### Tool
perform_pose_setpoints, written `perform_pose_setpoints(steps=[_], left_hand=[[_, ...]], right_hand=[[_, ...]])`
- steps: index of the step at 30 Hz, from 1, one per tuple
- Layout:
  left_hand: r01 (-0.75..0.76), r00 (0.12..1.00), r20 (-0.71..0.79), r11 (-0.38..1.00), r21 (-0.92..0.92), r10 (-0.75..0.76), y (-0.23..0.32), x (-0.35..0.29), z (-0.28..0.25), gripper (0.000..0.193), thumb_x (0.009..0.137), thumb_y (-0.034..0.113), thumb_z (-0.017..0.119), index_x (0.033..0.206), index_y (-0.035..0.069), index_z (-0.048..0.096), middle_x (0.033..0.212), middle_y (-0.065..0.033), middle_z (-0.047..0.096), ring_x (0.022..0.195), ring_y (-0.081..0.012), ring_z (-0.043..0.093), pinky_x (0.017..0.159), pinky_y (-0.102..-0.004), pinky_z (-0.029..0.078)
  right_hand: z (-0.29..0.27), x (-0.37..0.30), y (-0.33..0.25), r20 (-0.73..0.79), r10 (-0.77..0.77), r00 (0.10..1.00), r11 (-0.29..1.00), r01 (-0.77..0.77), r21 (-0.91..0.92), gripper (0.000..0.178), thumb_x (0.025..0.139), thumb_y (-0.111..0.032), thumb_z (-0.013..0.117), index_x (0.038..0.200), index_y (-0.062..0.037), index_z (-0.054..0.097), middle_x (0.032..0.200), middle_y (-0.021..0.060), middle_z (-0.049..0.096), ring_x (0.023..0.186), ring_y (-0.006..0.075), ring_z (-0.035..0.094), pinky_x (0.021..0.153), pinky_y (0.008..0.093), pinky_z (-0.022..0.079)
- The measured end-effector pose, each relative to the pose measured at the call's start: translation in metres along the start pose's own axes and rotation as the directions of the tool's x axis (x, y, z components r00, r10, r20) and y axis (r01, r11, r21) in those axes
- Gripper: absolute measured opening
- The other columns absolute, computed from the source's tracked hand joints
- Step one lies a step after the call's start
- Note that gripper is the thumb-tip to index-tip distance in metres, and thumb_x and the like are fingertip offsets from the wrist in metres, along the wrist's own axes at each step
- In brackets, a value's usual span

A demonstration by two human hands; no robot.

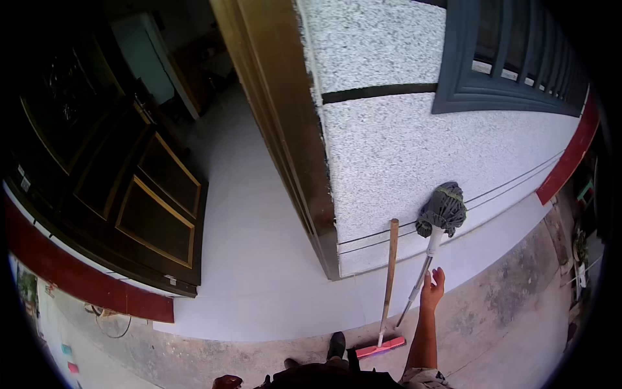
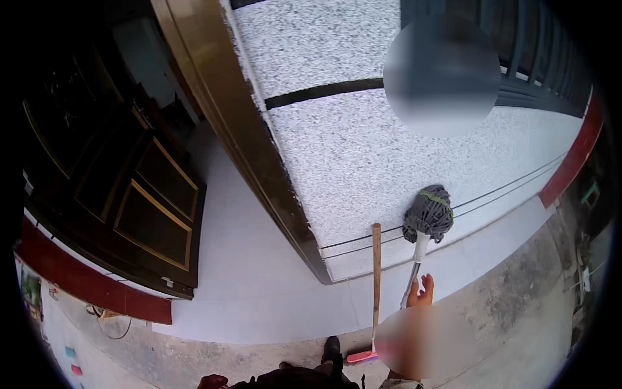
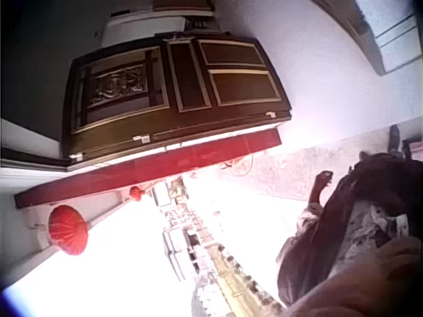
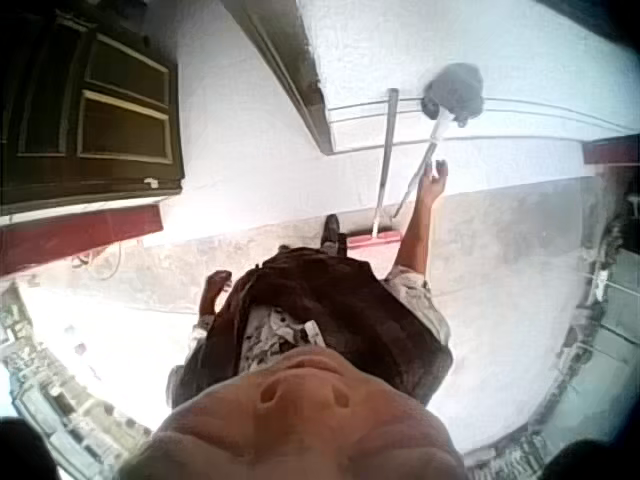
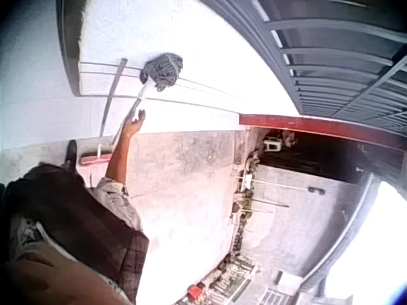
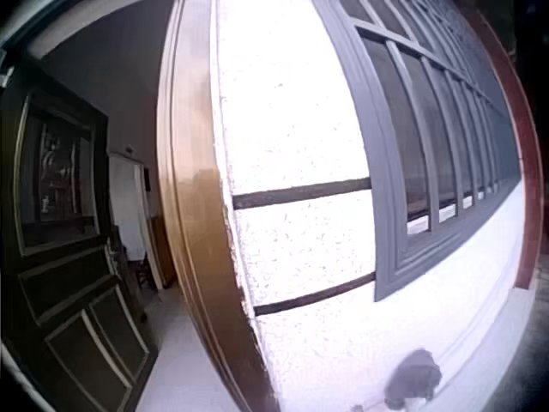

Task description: The person mops a concrete patio and an indoor room using a mop and buckets. They then retrieve a net on a pole, attach a cloth to it, and walk into a storage area.

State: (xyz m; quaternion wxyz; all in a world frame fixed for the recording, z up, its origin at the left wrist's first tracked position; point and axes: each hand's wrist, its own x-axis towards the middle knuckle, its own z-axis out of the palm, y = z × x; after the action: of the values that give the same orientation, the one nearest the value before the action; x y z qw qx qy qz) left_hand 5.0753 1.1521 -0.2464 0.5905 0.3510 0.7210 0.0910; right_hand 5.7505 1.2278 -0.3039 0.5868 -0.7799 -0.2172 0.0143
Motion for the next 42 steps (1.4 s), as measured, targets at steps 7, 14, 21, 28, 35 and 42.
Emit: perform_pose_setpoints(steps=[7,14,21,28,35,42], left_hand=[[0.117,0.983,-0.132,0.989,-0.092,-0.128,-0.07,-0.047,-0.002,0.036,0.079,0.035,0.064,0.093,0.002,0.063,0.069,-0.0093,0.063,0.055,-0.0188,0.06,0.046,-0.0312,0.051],[0.259,0.964,-0.021,0.954,-0.153,-0.265,-0.132,-0.085,-0.006,0.048,0.079,0.048,0.053,0.1,0.006,0.061,0.081,-0.0055,0.063,0.068,-0.0149,0.06,0.059,-0.0291,0.052],[0.111,0.94,-0.217,0.838,-0.535,-0.263,-0.298,-0.132,-0.007,0.04,0.077,0.04,0.064,0.09,0.001,0.063,0.069,-0.0099,0.063,0.056,-0.0195,0.06,0.048,-0.0325,0.052],[0.004,0.869,-0.45,0.912,-0.411,-0.206,-0.424,-0.186,0.033,0.035,0.078,0.037,0.062,0.084,0.003,0.066,0.073,-0.0088,0.064,0.068,-0.0215,0.06,0.063,-0.0322,0.05],[0.02,0.778,-0.374,0.614,-0.789,-0.506,-0.444,-0.234,0.008,0.036,0.079,0.038,0.061,0.084,0.003,0.066,0.072,-0.0087,0.064,0.067,-0.0212,0.06,0.062,-0.0326,0.05],[-0.021,0.747,-0.381,0.553,-0.833,-0.544,-0.445,-0.222,-0.101,0.036,0.079,0.038,0.06,0.084,0.003,0.066,0.071,-0.0086,0.064,0.066,-0.0209,0.06,0.061,-0.033,0.049]], right_hand=[[-0.068,-0.191,0.185,0.585,0.579,0.567,0.78,-0.178,-0.6,0.031,0.081,-0.032,0.056,0.086,-0.0011,0.06,0.083,0.0148,0.063,0.08,0.0318,0.059,0.071,0.0429,0.047],[0.01,-0.241,0.087,0.924,0.244,0.294,0.937,0.175,-0.303,0.027,0.08,-0.03,0.056,0.083,-0.0031,0.06,0.081,0.0137,0.063,0.078,0.0315,0.059,0.069,0.0424,0.047],[0.07,-0.312,0.015,0.983,-0.185,0.014,0.948,0.267,0.175,0.023,0.078,-0.028,0.055,0.079,-0.0051,0.06,0.079,0.0126,0.063,0.077,0.0312,0.059,0.066,0.042,0.047],[0.154,-0.468,-0.063,0.937,-0.075,-0.341,0.811,0.526,0.256,0.021,0.074,-0.027,0.057,0.081,-0.0079,0.062,0.082,0.0127,0.063,0.08,0.0291,0.059,0.069,0.0405,0.047],[0.212,-0.628,-0.116,0.85,0.145,-0.506,0.737,0.629,0.249,0.022,0.076,-0.025,0.055,0.088,-0.0082,0.061,0.087,0.014,0.062,0.083,0.0277,0.059,0.072,0.0393,0.046],[0.267,-0.738,-0.136,0.765,0.425,-0.484,0.656,0.747,0.108,0.024,0.077,-0.024,0.055,0.093,-0.0078,0.061,0.087,0.0143,0.062,0.081,0.0253,0.059,0.07,0.0379,0.046]])
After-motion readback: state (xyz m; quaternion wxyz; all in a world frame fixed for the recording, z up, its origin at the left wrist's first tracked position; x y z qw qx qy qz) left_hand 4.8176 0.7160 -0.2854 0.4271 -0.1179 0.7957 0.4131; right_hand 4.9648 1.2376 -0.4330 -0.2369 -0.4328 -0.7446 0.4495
